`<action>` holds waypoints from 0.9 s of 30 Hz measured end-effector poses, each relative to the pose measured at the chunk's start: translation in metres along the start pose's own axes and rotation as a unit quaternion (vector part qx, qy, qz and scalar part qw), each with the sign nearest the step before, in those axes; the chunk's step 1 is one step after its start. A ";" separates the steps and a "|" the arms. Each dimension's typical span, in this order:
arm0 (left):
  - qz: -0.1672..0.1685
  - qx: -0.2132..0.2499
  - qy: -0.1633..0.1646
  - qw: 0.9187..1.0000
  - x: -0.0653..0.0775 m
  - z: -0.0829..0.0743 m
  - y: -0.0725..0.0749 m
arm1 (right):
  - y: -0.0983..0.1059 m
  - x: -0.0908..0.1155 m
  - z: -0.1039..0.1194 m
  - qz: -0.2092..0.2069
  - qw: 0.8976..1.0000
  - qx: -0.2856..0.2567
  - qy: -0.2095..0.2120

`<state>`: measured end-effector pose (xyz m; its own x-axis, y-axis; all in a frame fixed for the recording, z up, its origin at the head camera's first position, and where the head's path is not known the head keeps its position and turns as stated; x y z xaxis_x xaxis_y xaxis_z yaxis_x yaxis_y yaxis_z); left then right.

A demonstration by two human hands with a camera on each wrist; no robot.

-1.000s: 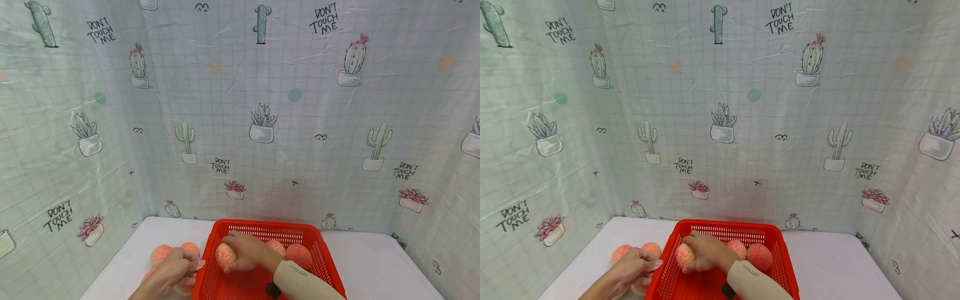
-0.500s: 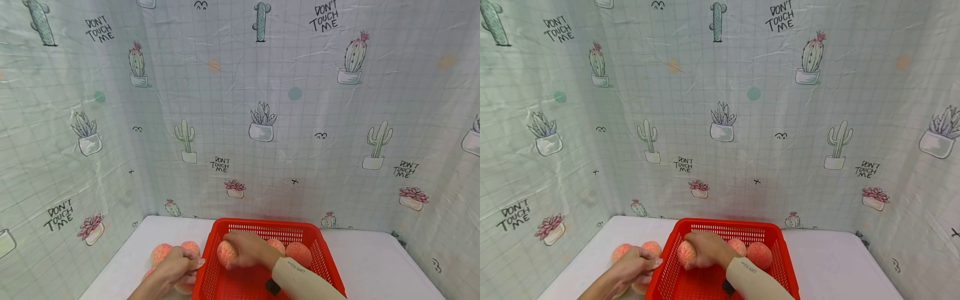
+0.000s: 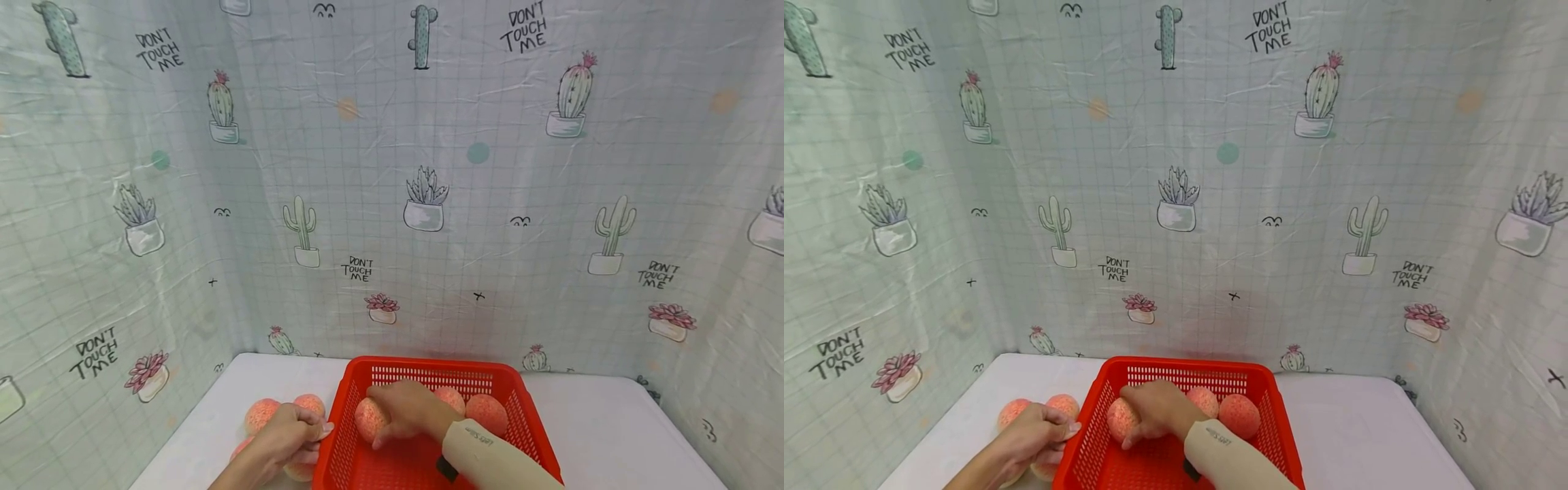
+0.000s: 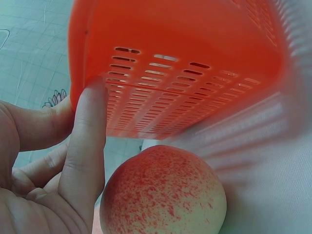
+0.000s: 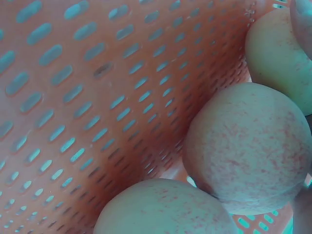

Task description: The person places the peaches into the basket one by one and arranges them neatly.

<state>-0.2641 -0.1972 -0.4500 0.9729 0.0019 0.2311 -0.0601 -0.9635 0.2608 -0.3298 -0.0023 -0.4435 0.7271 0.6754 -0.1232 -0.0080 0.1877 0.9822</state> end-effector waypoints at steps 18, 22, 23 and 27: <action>0.003 -0.003 -0.001 1.000 -0.003 0.002 -0.001 | 0.025 0.014 -0.014 -0.019 0.998 -0.048 -0.033; 0.006 -0.002 -0.006 1.000 -0.003 0.001 -0.001 | 0.038 0.024 -0.023 -0.023 0.998 -0.036 -0.038; 0.008 -0.001 -0.008 1.000 -0.003 0.000 -0.001 | 0.041 0.027 -0.025 -0.024 0.998 -0.035 -0.041; 0.001 -0.007 0.002 1.000 -0.003 0.002 0.000 | 0.053 0.040 -0.035 -0.027 0.996 -0.053 -0.061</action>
<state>-0.2670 -0.1977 -0.4527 0.9719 0.0006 0.2354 -0.0657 -0.9596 0.2736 -0.3255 0.0601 -0.4011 0.8062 0.5719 -0.1516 -0.0337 0.3001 0.9533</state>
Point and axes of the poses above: each hand's wrist, its own x-axis away from the middle knuckle, its own y-axis out of the back of the hand, z = x × y, the point moved 7 cm from there along -x, towards the middle knuckle, and after that the axes turned 6 degrees about -z, right-handed, at the moved point
